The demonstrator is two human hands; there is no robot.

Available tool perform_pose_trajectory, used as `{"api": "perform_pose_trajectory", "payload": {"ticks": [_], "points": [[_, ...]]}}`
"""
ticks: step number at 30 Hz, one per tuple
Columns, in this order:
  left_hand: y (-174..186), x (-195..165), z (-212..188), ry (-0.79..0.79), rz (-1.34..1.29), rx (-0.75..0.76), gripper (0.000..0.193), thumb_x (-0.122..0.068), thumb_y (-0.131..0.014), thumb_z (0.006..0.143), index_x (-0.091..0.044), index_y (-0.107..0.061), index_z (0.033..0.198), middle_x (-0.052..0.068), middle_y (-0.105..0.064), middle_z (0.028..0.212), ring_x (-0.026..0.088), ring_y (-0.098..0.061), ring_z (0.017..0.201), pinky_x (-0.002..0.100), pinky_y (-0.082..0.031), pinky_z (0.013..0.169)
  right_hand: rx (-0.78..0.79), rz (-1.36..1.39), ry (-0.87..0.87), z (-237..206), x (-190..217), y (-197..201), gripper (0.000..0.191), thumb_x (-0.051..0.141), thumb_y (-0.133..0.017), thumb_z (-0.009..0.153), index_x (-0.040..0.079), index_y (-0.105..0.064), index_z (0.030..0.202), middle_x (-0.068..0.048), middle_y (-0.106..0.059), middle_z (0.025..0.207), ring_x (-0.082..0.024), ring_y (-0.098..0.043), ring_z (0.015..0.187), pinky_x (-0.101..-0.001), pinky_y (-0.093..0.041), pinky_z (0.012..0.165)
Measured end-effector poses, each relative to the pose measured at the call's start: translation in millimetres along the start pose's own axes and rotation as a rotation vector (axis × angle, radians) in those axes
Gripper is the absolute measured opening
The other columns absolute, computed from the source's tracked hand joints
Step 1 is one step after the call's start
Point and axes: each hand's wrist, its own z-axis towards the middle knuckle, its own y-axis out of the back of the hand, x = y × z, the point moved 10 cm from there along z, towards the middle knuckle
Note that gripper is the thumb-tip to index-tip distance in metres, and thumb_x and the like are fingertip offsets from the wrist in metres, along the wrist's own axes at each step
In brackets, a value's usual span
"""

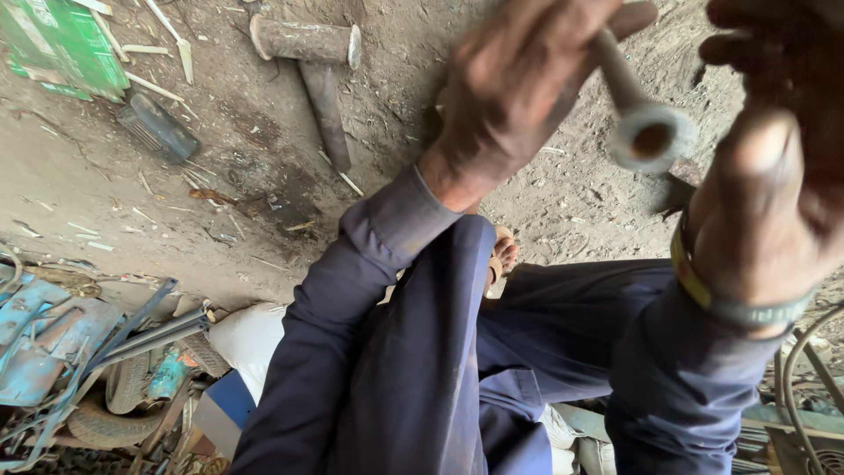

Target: The person sits on the floor and uses a hammer and a metal rod to repeatedly strike and adjust a small cylindrical electrical component. The person also uses hands to twist and manipulate the component's wires and casing throughout the clip.

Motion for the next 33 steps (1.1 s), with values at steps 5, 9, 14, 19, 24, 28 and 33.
{"api": "perform_pose_trajectory", "payload": {"ticks": [5, 9, 14, 19, 24, 28, 33], "points": [[-8, -10, -1, 0.060, 0.086, 0.145, 0.043, -0.016, -0.071, 0.107, -0.017, -0.048, 0.145, 0.002, -0.066, 0.127, 0.011, -0.072, 0.088, 0.025, -0.063, 0.071, 0.134, -0.128, 0.119, 7, 46, -25, 0.023, 0.017, -0.063, 0.119, 0.000, -0.063, 0.134, -0.014, -0.069, 0.125, -0.023, -0.067, 0.113, -0.0351, -0.055, 0.097], [-11, -11, -5, 0.091, 0.022, 0.139, 0.045, -0.016, -0.062, 0.112, -0.021, -0.043, 0.153, -0.003, -0.061, 0.131, 0.009, -0.074, 0.098, 0.021, -0.066, 0.082, 0.151, -0.153, 0.121, 15, 46, -30, 0.022, 0.016, -0.064, 0.117, -0.001, -0.063, 0.132, -0.015, -0.069, 0.123, -0.025, -0.068, 0.111, -0.0365, -0.057, 0.097], [-20, -14, -9, -0.024, 0.010, 0.071, 0.042, -0.018, -0.059, 0.113, -0.022, -0.039, 0.150, 0.002, -0.057, 0.140, 0.017, -0.073, 0.107, 0.022, -0.065, 0.087, 0.154, -0.126, 0.096, 16, 33, -22, 0.022, 0.014, -0.064, 0.114, -0.001, -0.063, 0.129, -0.017, -0.069, 0.120, -0.027, -0.069, 0.109, -0.0383, -0.059, 0.097], [-16, -18, -7, -0.013, -0.023, 0.093, 0.044, -0.013, -0.063, 0.111, -0.017, -0.042, 0.149, 0.003, -0.061, 0.132, 0.015, -0.073, 0.097, 0.022, -0.064, 0.078, 0.159, -0.109, 0.093, 13, 31, -17, 0.021, 0.012, -0.064, 0.111, -0.002, -0.062, 0.127, -0.019, -0.069, 0.117, -0.029, -0.070, 0.108, -0.0401, -0.061, 0.097], [-1, -31, 9, -0.030, 0.012, 0.062, 0.042, -0.015, -0.076, 0.105, -0.015, -0.048, 0.136, 0.004, -0.061, 0.112, 0.018, -0.068, 0.085, 0.032, -0.055, 0.068, 0.159, -0.100, 0.099, 10, 30, -12, 0.021, 0.010, -0.065, 0.108, -0.003, -0.062, 0.124, -0.021, -0.070, 0.115, -0.031, -0.071, 0.106, -0.0419, -0.063, 0.097], [-2, -32, 9, -0.061, 0.054, 0.075, 0.040, -0.013, -0.079, 0.102, -0.013, -0.052, 0.131, 0.004, -0.059, 0.105, 0.019, -0.066, 0.078, 0.035, -0.053, 0.065, 0.169, -0.098, 0.129, 8, 31, -8, 0.020, 0.009, -0.065, 0.106, -0.004, -0.062, 0.122, -0.022, -0.070, 0.112, -0.032, -0.072, 0.105, -0.0433, -0.064, 0.097], [-9, -32, -6, -0.118, 0.070, 0.111, 0.036, -0.013, -0.076, 0.100, -0.013, -0.055, 0.130, 0.004, -0.063, 0.113, 0.019, -0.070, 0.088, 0.033, -0.056, 0.068, 0.234, -0.130, 0.258, 23, 62, -24, 0.020, 0.007, -0.066, 0.103, -0.005, -0.062, 0.119, -0.024, -0.070, 0.110, -0.034, -0.073, 0.103, -0.0451, -0.066, 0.096]]}}
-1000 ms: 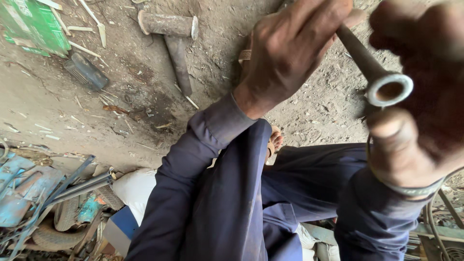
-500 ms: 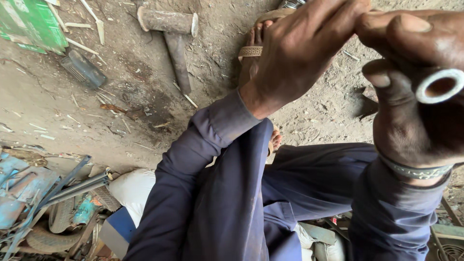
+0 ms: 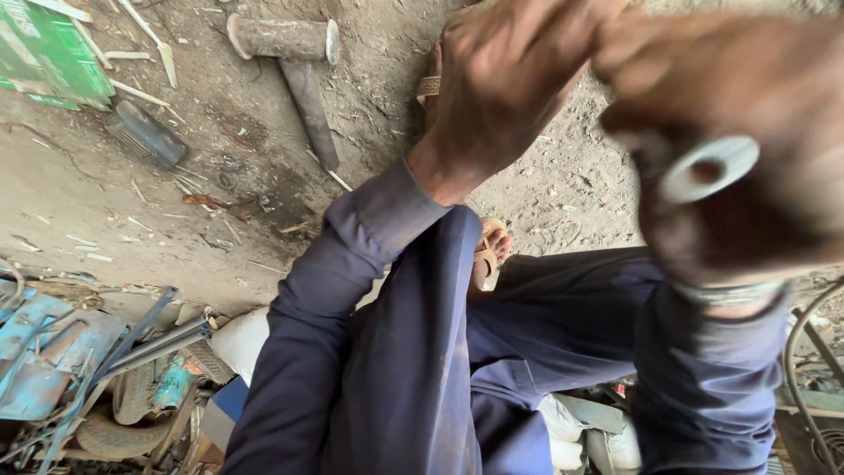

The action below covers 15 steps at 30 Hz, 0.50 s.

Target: The person sits on the floor and uses a hammer and a metal rod to repeatedly strike and adjust a small cylindrical electrical component. The person also uses hands to twist and manipulate the component's wires and casing throughout the clip.

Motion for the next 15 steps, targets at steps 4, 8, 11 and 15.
{"api": "perform_pose_trajectory", "payload": {"ticks": [4, 8, 11, 15], "points": [[13, 10, -14, -0.038, 0.053, -0.030, 0.034, -0.026, -0.075, 0.100, -0.011, -0.055, 0.123, 0.009, -0.064, 0.117, 0.019, -0.071, 0.096, 0.028, -0.063, 0.077, 0.078, -0.144, 0.250, 15, 44, -30, 0.011, 0.007, -0.068, 0.097, -0.003, -0.064, 0.101, -0.020, -0.071, 0.092, -0.036, -0.075, 0.091, -0.0500, -0.062, 0.086], [45, 86, -65, 0.400, 0.255, 0.051, 0.051, -0.026, -0.080, 0.099, -0.009, -0.053, 0.139, 0.012, -0.055, 0.137, 0.029, -0.058, 0.130, 0.042, -0.056, 0.111, -0.032, -0.143, 0.370, 6, 45, -17, 0.017, 0.011, -0.067, 0.099, -0.004, -0.061, 0.093, -0.021, -0.069, 0.087, -0.037, -0.075, 0.089, -0.0483, -0.061, 0.082], [82, 125, -129, 0.606, 0.505, 0.014, 0.077, -0.022, -0.085, 0.091, -0.003, -0.037, 0.148, 0.022, -0.038, 0.141, 0.040, -0.049, 0.130, 0.048, -0.042, 0.115, -0.084, -0.029, 0.265, -1, 8, 20, 0.012, 0.003, -0.061, 0.108, -0.006, -0.065, 0.102, -0.023, -0.070, 0.096, -0.034, -0.078, 0.095, -0.0490, -0.064, 0.087], [102, 167, -204, 0.882, 0.524, -0.007, 0.082, -0.020, -0.089, 0.085, 0.002, -0.036, 0.143, 0.025, -0.042, 0.130, 0.045, -0.049, 0.124, 0.051, -0.038, 0.108, -0.086, -0.037, 0.290, -7, -14, 32, 0.010, 0.002, -0.061, 0.116, -0.007, -0.065, 0.115, -0.022, -0.071, 0.108, -0.032, -0.077, 0.106, -0.0437, -0.064, 0.092]]}}
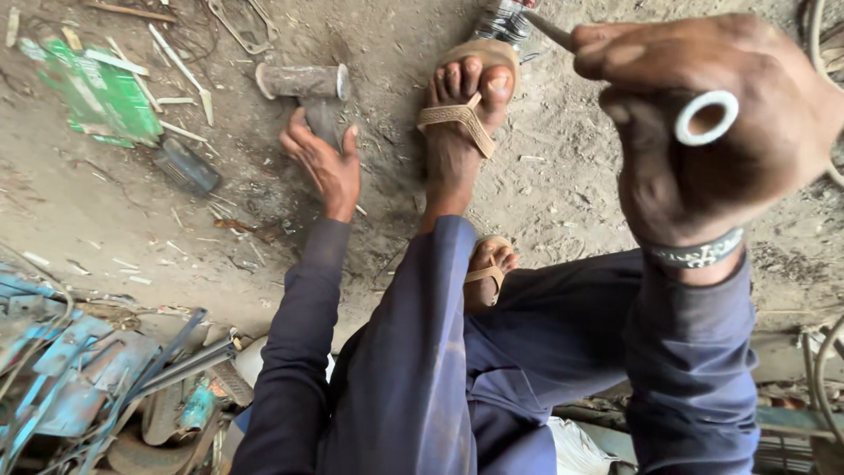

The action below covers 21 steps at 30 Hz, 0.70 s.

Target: The person sits on the floor and uses a hammer and a metal rod to repeatedly strike and adjust a small cylindrical electrical component. The person also uses hands to twist and manipulate the component's wires and casing throughout the clip.

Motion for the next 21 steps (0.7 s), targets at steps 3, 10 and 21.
{"api": "perform_pose_trajectory", "payload": {"ticks": [3, 10, 21], "points": [[-16, 32, 8, 0.098, -0.059, 0.067, 0.066, -0.020, -0.085, 0.090, -0.002, -0.043, 0.138, 0.022, -0.051, 0.127, 0.037, -0.058, 0.123, 0.049, -0.044, 0.111, 0.034, -0.047, 0.027, 5, 3, -12, 0.010, 0.002, -0.061, 0.116, -0.006, -0.065, 0.119, -0.021, -0.071, 0.112, -0.030, -0.076, 0.110, -0.0387, -0.064, 0.093], [0, 24, 26, 0.051, -0.106, 0.066, 0.056, -0.014, -0.085, 0.085, 0.003, -0.056, 0.129, 0.024, -0.065, 0.117, 0.037, -0.065, 0.105, 0.049, -0.052, 0.092, -0.050, -0.033, -0.027, 12, -4, -14, 0.005, -0.005, -0.064, 0.114, -0.003, -0.066, 0.118, -0.017, -0.073, 0.115, -0.025, -0.076, 0.107, -0.0357, -0.068, 0.093], [204, -201, -43, -0.429, -0.601, 0.607, 0.031, -0.022, -0.067, 0.102, 0.004, -0.065, 0.119, 0.016, -0.065, 0.086, 0.023, -0.064, 0.071, 0.037, -0.053, 0.065, 0.035, -0.269, -0.152, -1, 12, -19, 0.015, -0.006, -0.073, 0.101, 0.005, -0.070, 0.111, -0.010, -0.075, 0.108, -0.025, -0.075, 0.097, -0.0342, -0.060, 0.080]]}}
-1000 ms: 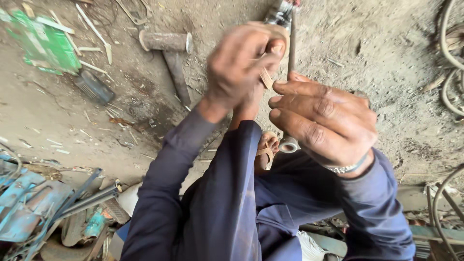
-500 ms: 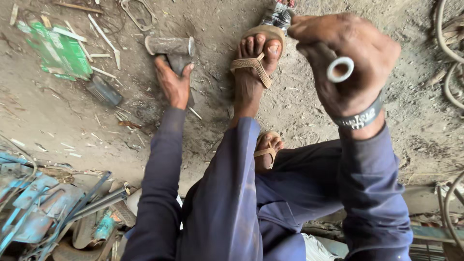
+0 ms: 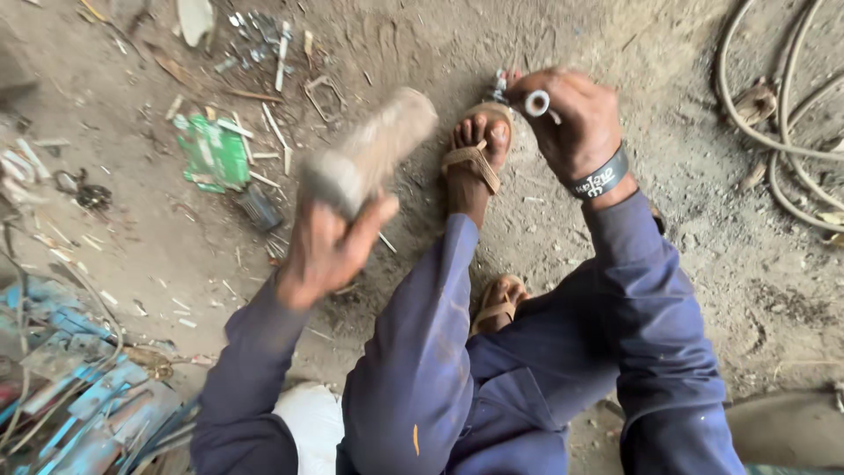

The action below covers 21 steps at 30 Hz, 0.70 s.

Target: The person sits on the floor and uses a hammer and a metal rod to repeatedly strike and adjust a small cylindrical electrical component. The person also uses hands to twist and manipulate the component's wires and casing throughout the clip.

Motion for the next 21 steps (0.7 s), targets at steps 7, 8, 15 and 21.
{"api": "perform_pose_trajectory", "payload": {"ticks": [7, 8, 15, 21], "points": [[-42, -102, 16, -0.402, 0.401, 0.025, 0.026, -0.020, -0.068, 0.098, 0.001, -0.063, 0.112, 0.016, -0.067, 0.087, 0.030, -0.067, 0.075, 0.043, -0.055, 0.068, 0.018, 0.003, 0.023, -18, -14, -12, 0.024, -0.008, -0.068, 0.097, 0.005, -0.071, 0.117, -0.012, -0.074, 0.114, -0.028, -0.075, 0.105, -0.0351, -0.063, 0.090], [-45, -99, 30, -0.346, 0.407, 0.027, 0.025, -0.020, -0.068, 0.098, 0.001, -0.063, 0.112, 0.016, -0.068, 0.087, 0.031, -0.068, 0.075, 0.044, -0.055, 0.069, 0.006, 0.015, 0.020, -19, -17, -11, 0.028, -0.010, -0.065, 0.096, 0.004, -0.071, 0.119, -0.012, -0.074, 0.116, -0.027, -0.076, 0.105, -0.0349, -0.064, 0.091], [-19, -143, 18, -0.560, 0.663, -0.083, 0.015, -0.011, -0.053, 0.113, 0.003, -0.056, 0.116, 0.019, -0.065, 0.100, 0.033, -0.068, 0.083, 0.044, -0.053, 0.070, -0.037, 0.075, 0.018, -28, -13, 7, 0.006, 0.002, -0.072, 0.108, 0.005, -0.070, 0.112, -0.010, -0.075, 0.114, -0.025, -0.076, 0.110, -0.0341, -0.065, 0.092], [-33, -147, -42, -0.657, 0.419, -0.073, 0.036, -0.037, -0.062, 0.103, -0.003, -0.060, 0.113, 0.005, -0.064, 0.087, 0.015, -0.060, 0.068, 0.040, -0.048, 0.057, -0.060, 0.056, 0.050, -29, -15, 4, 0.006, 0.001, -0.073, 0.109, 0.005, -0.069, 0.111, -0.011, -0.075, 0.114, -0.025, -0.077, 0.110, -0.0336, -0.066, 0.091]]}}
